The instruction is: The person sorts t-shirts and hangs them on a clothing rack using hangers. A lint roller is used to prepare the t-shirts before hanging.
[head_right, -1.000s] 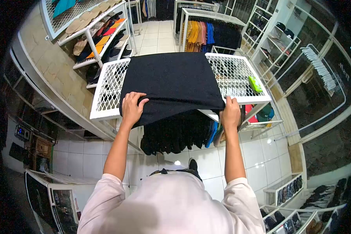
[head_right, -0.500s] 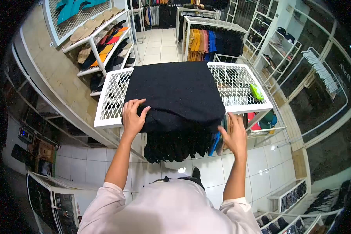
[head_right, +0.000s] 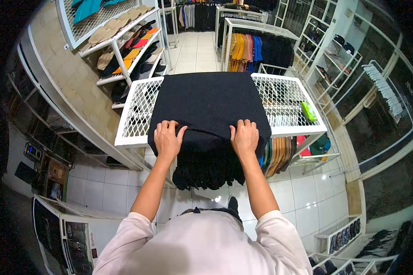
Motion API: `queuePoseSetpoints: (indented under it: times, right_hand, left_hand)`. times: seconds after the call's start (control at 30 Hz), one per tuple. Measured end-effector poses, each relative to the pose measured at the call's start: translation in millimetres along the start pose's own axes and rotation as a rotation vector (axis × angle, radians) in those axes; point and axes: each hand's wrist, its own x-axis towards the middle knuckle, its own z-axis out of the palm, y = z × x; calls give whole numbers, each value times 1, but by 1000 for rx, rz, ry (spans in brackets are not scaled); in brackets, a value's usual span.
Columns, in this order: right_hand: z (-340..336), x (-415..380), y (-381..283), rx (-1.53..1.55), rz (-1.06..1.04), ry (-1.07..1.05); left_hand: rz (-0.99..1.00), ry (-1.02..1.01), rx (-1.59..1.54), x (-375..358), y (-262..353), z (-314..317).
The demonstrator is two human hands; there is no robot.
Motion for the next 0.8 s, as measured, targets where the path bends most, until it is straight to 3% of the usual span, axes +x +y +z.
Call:
queuePoseSetpoints:
  times: [0.07, 0.2, 0.37, 0.47, 0.57, 0.7, 0.73, 0.8]
  right_hand:
    - [3, 0, 6, -17, -7, 3]
    - [-5, 9, 13, -24, -26, -39]
    - [16, 41, 20, 42, 7, -91]
    - [42, 43, 17, 39, -19, 118]
    - [43, 40, 15, 48, -24, 160]
    - [43, 42, 15, 62, 46, 43]
    - [50, 42, 19, 61, 49, 43]
    - [60, 40, 26, -117, -51, 250]
  left_hand:
    - [-54, -62, -8, 1, -2, -2]
    - [-9, -1, -15, 6, -11, 0]
    - [-70, -190, 1, 39, -18, 5]
    - [-88, -92, -19, 38, -23, 23]
    - [-125, -40, -46, 35, -25, 28]
    - [-151, -115, -64, 38, -22, 22]
    - [-82, -18, 0, 37, -26, 30]
    - [-12, 74, 61, 34, -28, 33]
